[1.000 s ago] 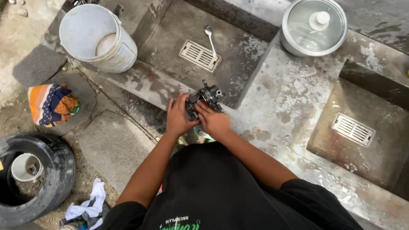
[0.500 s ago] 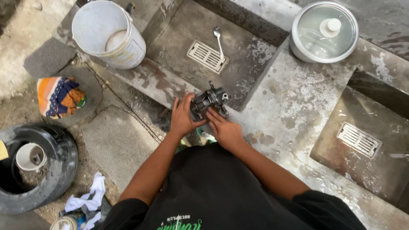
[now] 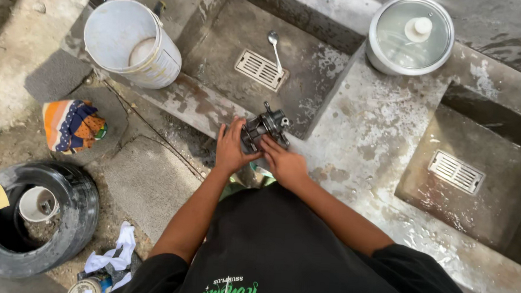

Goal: The person scrubs a small metal mechanical part with a sponge and rinses it under running water. They then fold a sandpaper sheet and use it to abrade the part's surfaces. The person continues to scrub and rinse the part repeatedly.

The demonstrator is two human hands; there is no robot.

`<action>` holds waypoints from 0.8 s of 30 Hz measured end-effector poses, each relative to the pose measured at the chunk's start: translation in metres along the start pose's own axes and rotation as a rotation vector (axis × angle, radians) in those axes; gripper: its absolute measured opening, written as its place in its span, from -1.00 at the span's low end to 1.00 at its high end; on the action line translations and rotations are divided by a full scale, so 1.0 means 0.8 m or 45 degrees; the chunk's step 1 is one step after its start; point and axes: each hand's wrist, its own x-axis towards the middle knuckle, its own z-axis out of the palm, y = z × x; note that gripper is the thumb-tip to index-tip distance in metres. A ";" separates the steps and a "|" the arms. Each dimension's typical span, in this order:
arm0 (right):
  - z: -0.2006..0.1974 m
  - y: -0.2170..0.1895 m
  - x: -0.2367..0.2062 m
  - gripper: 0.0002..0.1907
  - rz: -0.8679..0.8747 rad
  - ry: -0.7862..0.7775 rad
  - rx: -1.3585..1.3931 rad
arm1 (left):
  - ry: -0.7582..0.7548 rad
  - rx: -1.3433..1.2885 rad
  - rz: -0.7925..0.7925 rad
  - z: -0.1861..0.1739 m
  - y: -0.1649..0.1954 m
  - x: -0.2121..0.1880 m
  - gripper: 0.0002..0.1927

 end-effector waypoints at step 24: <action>0.001 -0.008 0.008 -0.62 -0.104 0.194 -0.028 | -0.005 -0.022 -0.026 -0.004 -0.001 0.003 0.07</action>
